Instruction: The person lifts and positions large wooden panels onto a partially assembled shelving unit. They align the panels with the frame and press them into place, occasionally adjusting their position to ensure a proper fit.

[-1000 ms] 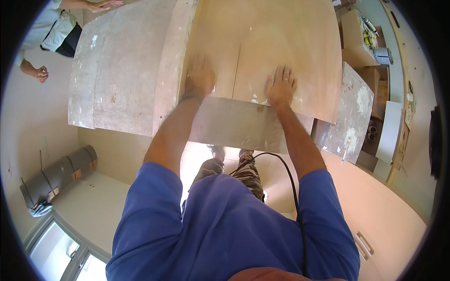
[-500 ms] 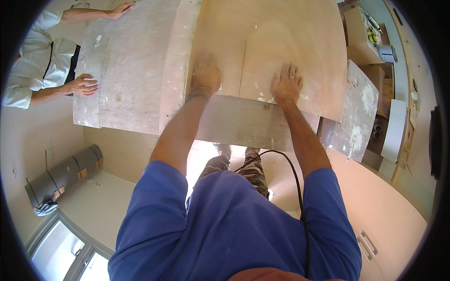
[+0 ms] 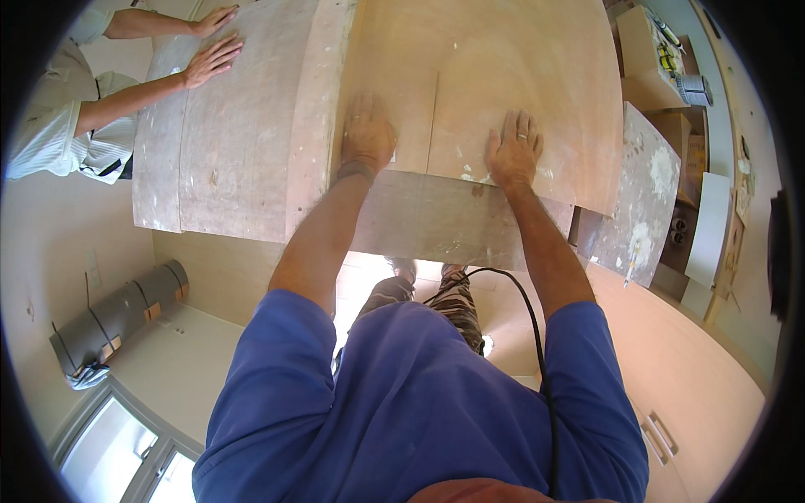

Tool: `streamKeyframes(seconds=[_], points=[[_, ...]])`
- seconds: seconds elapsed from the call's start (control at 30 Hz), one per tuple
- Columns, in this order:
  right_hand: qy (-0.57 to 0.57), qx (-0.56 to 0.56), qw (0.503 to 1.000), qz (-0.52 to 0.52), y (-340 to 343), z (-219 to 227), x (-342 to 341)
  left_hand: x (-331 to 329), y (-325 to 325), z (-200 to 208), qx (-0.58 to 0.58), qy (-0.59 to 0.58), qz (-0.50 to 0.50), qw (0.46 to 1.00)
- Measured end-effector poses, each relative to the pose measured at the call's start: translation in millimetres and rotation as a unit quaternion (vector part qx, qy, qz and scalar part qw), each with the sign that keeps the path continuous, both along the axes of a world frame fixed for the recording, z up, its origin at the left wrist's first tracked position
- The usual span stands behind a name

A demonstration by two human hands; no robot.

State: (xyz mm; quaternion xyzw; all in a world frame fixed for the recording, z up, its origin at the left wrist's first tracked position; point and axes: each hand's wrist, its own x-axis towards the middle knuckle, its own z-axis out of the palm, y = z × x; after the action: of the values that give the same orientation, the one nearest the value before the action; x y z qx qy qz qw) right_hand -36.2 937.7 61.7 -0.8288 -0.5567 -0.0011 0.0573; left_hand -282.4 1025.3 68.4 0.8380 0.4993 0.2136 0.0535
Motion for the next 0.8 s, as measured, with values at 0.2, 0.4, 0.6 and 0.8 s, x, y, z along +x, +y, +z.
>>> streamKeyframes(seconds=[0.2, 0.4, 0.6, 0.8], points=[[-0.002, 0.007, 1.000, 0.002, 0.3, -2.9, 1.3, 1.2, 0.6, -0.1, 0.014, 0.007, 0.000, 1.000], [0.007, 0.022, 1.000, 0.004, -0.4, -3.3, -0.6, -1.3, 0.9, 0.8, 0.022, -0.003, -0.015, 1.000], [0.005, 0.014, 1.000, 0.003, 0.4, -1.6, 0.1, 0.2, 1.3, -1.5, 0.004, 0.018, -0.007, 1.000], [0.001, 0.013, 1.000, 0.005, -2.7, -3.5, -0.2, -1.9, -2.8, -4.6, -0.012, 0.021, -0.009, 1.000]])
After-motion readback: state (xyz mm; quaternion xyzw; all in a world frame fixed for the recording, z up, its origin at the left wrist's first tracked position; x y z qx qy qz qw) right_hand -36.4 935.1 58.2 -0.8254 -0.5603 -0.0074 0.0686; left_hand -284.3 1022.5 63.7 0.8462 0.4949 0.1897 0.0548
